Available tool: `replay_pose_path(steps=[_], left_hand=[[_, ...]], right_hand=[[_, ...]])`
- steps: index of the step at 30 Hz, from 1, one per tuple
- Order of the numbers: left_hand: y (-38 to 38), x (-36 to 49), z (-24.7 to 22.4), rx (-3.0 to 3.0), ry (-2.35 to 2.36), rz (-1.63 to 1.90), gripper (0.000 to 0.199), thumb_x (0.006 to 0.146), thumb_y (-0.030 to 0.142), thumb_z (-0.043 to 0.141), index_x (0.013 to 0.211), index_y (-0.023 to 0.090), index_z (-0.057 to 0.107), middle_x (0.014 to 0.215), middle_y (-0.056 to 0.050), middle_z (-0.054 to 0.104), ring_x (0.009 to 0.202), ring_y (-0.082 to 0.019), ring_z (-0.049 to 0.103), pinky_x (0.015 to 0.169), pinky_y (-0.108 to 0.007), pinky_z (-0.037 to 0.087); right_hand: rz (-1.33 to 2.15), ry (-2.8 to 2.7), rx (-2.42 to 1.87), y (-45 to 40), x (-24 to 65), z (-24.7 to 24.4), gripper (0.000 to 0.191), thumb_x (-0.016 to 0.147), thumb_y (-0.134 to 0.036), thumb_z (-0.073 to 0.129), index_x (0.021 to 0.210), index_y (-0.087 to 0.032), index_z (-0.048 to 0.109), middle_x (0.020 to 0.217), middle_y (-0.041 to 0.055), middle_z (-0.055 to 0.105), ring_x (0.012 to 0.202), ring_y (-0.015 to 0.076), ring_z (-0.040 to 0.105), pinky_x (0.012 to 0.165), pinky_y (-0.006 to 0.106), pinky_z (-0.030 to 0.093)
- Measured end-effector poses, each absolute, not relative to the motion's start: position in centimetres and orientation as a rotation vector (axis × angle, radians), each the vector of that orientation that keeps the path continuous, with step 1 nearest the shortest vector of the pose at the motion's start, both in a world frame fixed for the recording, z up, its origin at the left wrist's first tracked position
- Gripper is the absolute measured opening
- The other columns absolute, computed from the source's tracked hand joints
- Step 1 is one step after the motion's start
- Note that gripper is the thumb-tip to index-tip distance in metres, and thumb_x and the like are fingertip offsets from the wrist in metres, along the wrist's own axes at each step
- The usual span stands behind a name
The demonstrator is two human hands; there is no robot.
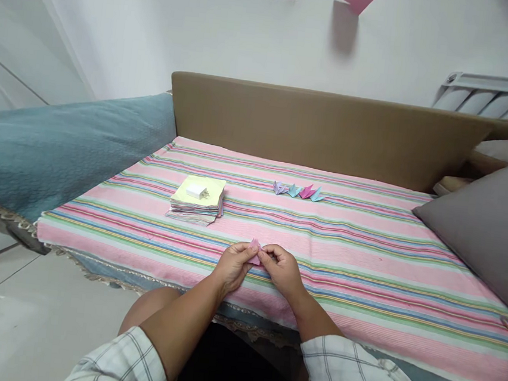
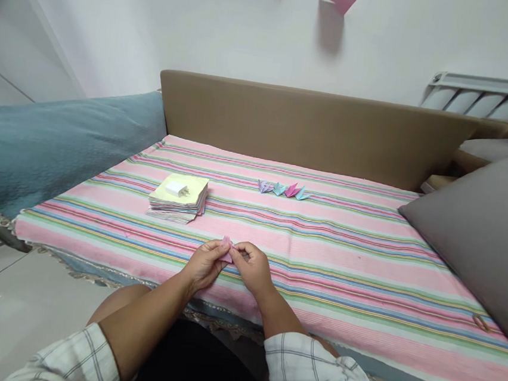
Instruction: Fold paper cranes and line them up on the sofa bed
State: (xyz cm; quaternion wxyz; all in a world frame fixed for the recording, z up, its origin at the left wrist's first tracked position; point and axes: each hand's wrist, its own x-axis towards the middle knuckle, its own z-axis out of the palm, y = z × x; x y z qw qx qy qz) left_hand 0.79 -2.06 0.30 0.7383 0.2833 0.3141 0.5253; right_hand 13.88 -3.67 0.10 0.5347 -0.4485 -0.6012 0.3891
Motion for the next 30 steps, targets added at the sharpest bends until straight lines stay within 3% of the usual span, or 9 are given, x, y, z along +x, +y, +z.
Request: replay_pose_path(steps=[15,30], left_hand=[[-2.29,1.01,0.38,0.632,0.707,1.160,0.030,0.047,0.031,0.086,0.059,0.011,0.067,0.055,0.000,0.062,0.055,-0.009,0.055,0.059,-0.023,0.045],[-2.46,0.99,0.47,0.655,0.686,1.163,0.031,0.049,0.033,0.085,0.060,0.011,0.066,0.053,0.001,0.060,0.053,-0.008,0.053,0.057,-0.022,0.043]], right_hand=[[1.000,-1.354,-1.045,-3.44,14.12,-0.37,0.027,0.077,-0.044,0.062,0.076,-0.018,0.061,0.062,-0.0004,0.058,0.055,0.0117,0.053,0.052,0.024,0.046],[1.077,-1.276,-1.037,-3.60,13.68,-0.45,0.030,0.075,-0.048,0.063,0.075,-0.018,0.058,0.063,-0.0009,0.057,0.058,0.0129,0.056,0.058,0.026,0.050]])
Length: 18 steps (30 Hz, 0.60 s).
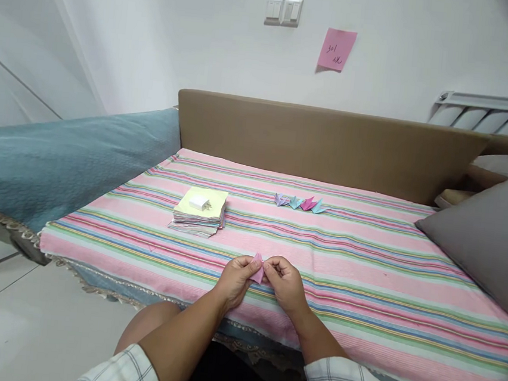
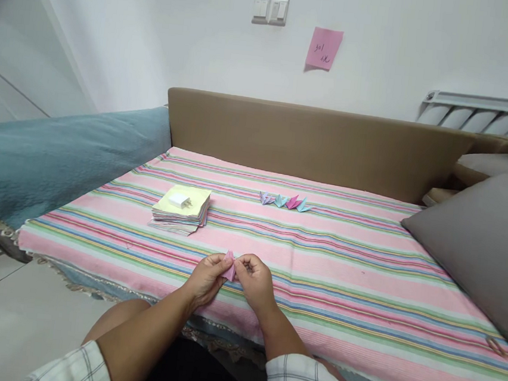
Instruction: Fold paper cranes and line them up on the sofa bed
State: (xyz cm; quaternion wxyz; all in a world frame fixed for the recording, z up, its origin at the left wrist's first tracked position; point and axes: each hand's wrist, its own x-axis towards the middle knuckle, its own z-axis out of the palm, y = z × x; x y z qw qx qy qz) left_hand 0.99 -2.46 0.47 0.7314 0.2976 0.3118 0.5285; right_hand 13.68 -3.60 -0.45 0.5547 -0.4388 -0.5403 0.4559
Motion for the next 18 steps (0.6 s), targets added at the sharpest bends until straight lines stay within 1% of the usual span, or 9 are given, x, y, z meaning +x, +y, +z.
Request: replay_pose_path(steps=[5,10,15,18], left_hand=[[-2.50,1.09,0.62,0.661,0.682,1.169,0.031,0.049,0.032,0.085,0.059,0.011,0.064,0.051,0.001,0.059,0.051,-0.009,0.054,0.057,-0.024,0.045],[-2.35,1.14,0.43,0.630,0.698,1.172,0.032,0.047,0.031,0.086,0.059,0.011,0.064,0.054,0.000,0.061,0.052,-0.010,0.055,0.058,-0.025,0.047],[-2.22,1.13,0.31,0.617,0.671,1.208,0.031,0.049,0.031,0.085,0.060,0.011,0.063,0.053,0.002,0.059,0.051,-0.008,0.052,0.052,-0.021,0.043],[-2.16,1.11,0.39,0.571,0.667,1.232,0.030,0.049,0.028,0.086,0.060,0.011,0.063,0.054,0.002,0.058,0.052,-0.006,0.051,0.053,-0.019,0.041]], right_hand=[[1.136,-1.234,-1.028,-3.70,13.54,-0.27,0.031,0.073,-0.049,0.064,0.073,-0.019,0.056,0.061,-0.0028,0.055,0.057,0.0115,0.056,0.057,0.025,0.051],[1.141,-1.234,-1.020,-3.57,13.55,-0.39,0.029,0.073,-0.047,0.064,0.073,-0.019,0.056,0.061,-0.0031,0.055,0.057,0.0108,0.055,0.056,0.025,0.051],[1.237,-1.224,-0.986,-3.40,13.24,-0.73,0.031,0.070,-0.047,0.067,0.078,-0.020,0.054,0.063,-0.0042,0.054,0.056,0.0097,0.054,0.055,0.023,0.048],[1.256,-1.304,-0.999,-3.29,13.04,-0.94,0.033,0.068,-0.047,0.070,0.080,-0.019,0.056,0.067,-0.0025,0.057,0.057,0.0103,0.054,0.055,0.024,0.046]])
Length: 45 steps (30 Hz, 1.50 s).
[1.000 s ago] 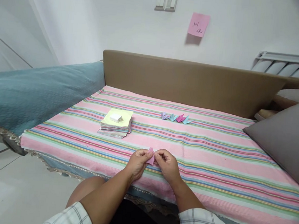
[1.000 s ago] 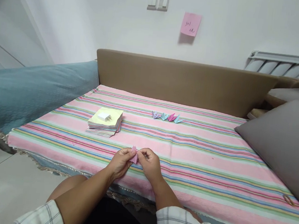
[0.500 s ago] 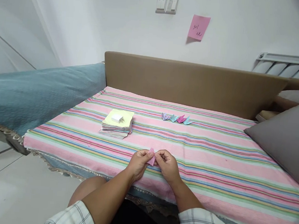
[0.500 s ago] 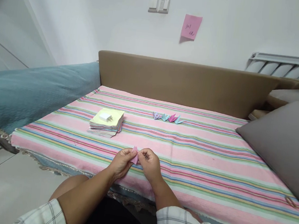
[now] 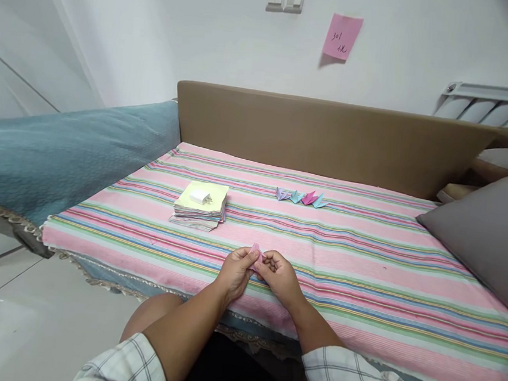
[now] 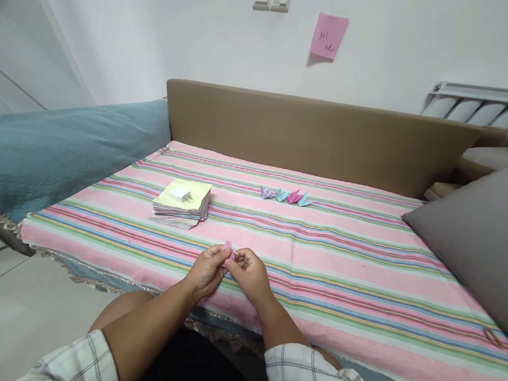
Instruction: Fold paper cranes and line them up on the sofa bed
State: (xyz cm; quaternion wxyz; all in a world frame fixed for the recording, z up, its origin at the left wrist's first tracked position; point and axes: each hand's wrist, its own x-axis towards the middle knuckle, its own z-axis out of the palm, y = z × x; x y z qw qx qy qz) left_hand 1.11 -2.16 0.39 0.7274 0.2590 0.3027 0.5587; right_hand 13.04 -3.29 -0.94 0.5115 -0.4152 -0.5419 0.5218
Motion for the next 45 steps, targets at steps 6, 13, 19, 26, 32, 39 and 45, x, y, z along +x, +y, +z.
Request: replay_pose_path(steps=[6,13,19,26,32,39,45], left_hand=[[-2.22,1.07,0.50,0.584,0.667,1.221,0.031,0.049,0.029,0.085,0.060,0.011,0.063,0.056,0.001,0.059,0.052,-0.008,0.052,0.050,-0.020,0.040],[-2.22,1.07,0.44,0.596,0.677,1.215,0.033,0.049,0.032,0.085,0.059,0.012,0.061,0.054,0.001,0.059,0.050,-0.010,0.052,0.049,-0.022,0.041],[-1.99,1.17,0.27,0.572,0.677,1.231,0.032,0.047,0.030,0.086,0.060,0.012,0.063,0.056,0.001,0.061,0.051,-0.009,0.053,0.050,-0.021,0.041],[-2.06,1.18,0.48,0.567,0.674,1.239,0.030,0.046,0.029,0.086,0.059,0.011,0.066,0.056,-0.001,0.063,0.054,-0.009,0.055,0.054,-0.021,0.043],[-2.07,1.06,0.56,0.573,0.668,1.222,0.031,0.047,0.030,0.086,0.056,0.011,0.064,0.052,0.000,0.060,0.048,-0.007,0.051,0.050,-0.020,0.040],[-1.92,1.12,0.50,0.581,0.716,1.239,0.034,0.049,0.033,0.085,0.054,0.013,0.058,0.048,0.003,0.056,0.045,-0.006,0.048,0.047,-0.020,0.037],[-1.87,1.09,0.20,0.658,0.724,1.279,0.032,0.049,0.032,0.085,0.052,0.012,0.059,0.052,0.005,0.053,0.051,-0.005,0.047,0.054,-0.020,0.038]], right_hand=[[1.231,-1.388,-1.060,-3.17,13.05,-1.16,0.031,0.073,-0.048,0.064,0.080,-0.018,0.058,0.066,-0.0016,0.058,0.057,0.0111,0.054,0.057,0.025,0.045],[1.154,-1.412,-1.131,-3.30,13.07,-0.97,0.031,0.073,-0.050,0.062,0.072,-0.020,0.053,0.061,-0.0022,0.058,0.055,0.0119,0.055,0.055,0.024,0.044],[1.191,-1.383,-1.084,-3.36,12.86,-1.05,0.033,0.072,-0.050,0.063,0.077,-0.020,0.053,0.062,-0.0033,0.056,0.055,0.0113,0.053,0.054,0.024,0.043],[1.245,-1.411,-1.109,-3.28,12.75,-1.35,0.034,0.070,-0.050,0.065,0.068,-0.018,0.051,0.058,-0.0043,0.053,0.052,0.0093,0.047,0.050,0.022,0.038],[1.276,-1.407,-1.129,-3.30,12.85,-0.89,0.032,0.068,-0.047,0.066,0.065,-0.019,0.051,0.053,-0.0054,0.049,0.047,0.0094,0.045,0.047,0.023,0.036],[1.277,-1.467,-1.166,-3.42,12.93,-0.92,0.025,0.070,-0.041,0.064,0.066,-0.019,0.052,0.052,-0.0050,0.050,0.048,0.0094,0.044,0.046,0.022,0.034],[1.287,-1.498,-1.098,-3.27,12.93,-1.10,0.025,0.071,-0.040,0.064,0.080,-0.017,0.058,0.061,-0.0046,0.051,0.054,0.0092,0.044,0.050,0.021,0.035]])
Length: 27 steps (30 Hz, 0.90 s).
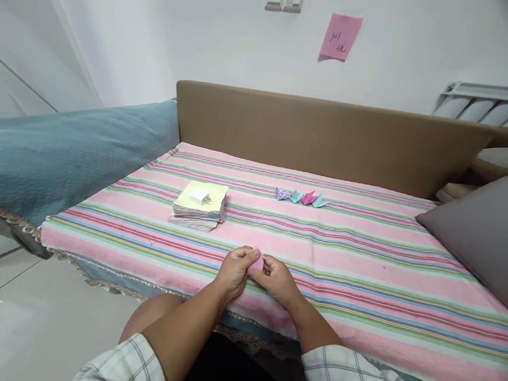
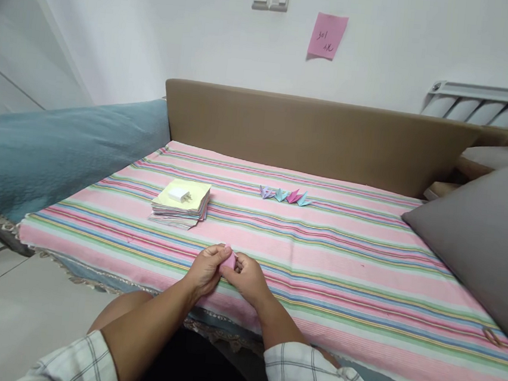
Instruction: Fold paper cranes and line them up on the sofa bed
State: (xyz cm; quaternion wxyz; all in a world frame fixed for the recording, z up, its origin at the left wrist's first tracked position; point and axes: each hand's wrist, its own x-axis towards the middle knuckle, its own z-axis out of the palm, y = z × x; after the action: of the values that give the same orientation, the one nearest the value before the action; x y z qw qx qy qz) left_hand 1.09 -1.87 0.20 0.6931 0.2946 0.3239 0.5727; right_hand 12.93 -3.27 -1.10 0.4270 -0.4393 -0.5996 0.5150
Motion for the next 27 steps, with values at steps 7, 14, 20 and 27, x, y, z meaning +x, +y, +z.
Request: replay_pose_path(steps=[7,14,20,27], left_hand=[[-1.9,1.1,0.1,0.673,0.708,1.248,0.034,0.050,0.034,0.084,0.054,0.011,0.059,0.052,0.004,0.053,0.050,-0.006,0.047,0.051,-0.019,0.037],[-2.1,0.9,0.5,0.816,0.650,1.109,0.041,0.049,0.033,0.085,0.077,0.012,0.063,0.061,0.000,0.061,0.054,-0.013,0.059,0.059,-0.027,0.048],[-2.1,0.7,0.3,0.839,0.673,1.038,0.040,0.048,0.032,0.086,0.071,0.011,0.061,0.058,-0.003,0.064,0.056,-0.014,0.062,0.065,-0.029,0.050],[-1.9,0.5,0.1,0.733,0.697,1.049,0.037,0.044,0.028,0.088,0.065,0.010,0.062,0.059,-0.002,0.066,0.056,-0.014,0.063,0.065,-0.028,0.052]], right_hand=[[1.281,-1.469,-1.174,-3.2,13.1,-1.0,0.032,0.067,-0.047,0.067,0.064,-0.017,0.056,0.050,-0.0062,0.046,0.048,0.0082,0.039,0.046,0.021,0.030],[1.398,-1.083,-1.117,-2.8,13.8,-0.4,0.039,0.055,-0.048,0.077,0.068,-0.015,0.060,0.050,-0.0039,0.053,0.047,0.0093,0.047,0.049,0.024,0.040],[1.498,-0.915,-0.990,-2.8,13.9,-0.4,0.049,0.051,-0.041,0.082,0.085,-0.017,0.056,0.058,-0.0050,0.058,0.045,0.0068,0.049,0.046,0.020,0.042],[1.592,-0.866,-0.945,-3.2,13.9,0.3,0.047,0.054,-0.037,0.083,0.084,-0.018,0.053,0.058,-0.0065,0.057,0.045,0.0050,0.050,0.047,0.017,0.044]])
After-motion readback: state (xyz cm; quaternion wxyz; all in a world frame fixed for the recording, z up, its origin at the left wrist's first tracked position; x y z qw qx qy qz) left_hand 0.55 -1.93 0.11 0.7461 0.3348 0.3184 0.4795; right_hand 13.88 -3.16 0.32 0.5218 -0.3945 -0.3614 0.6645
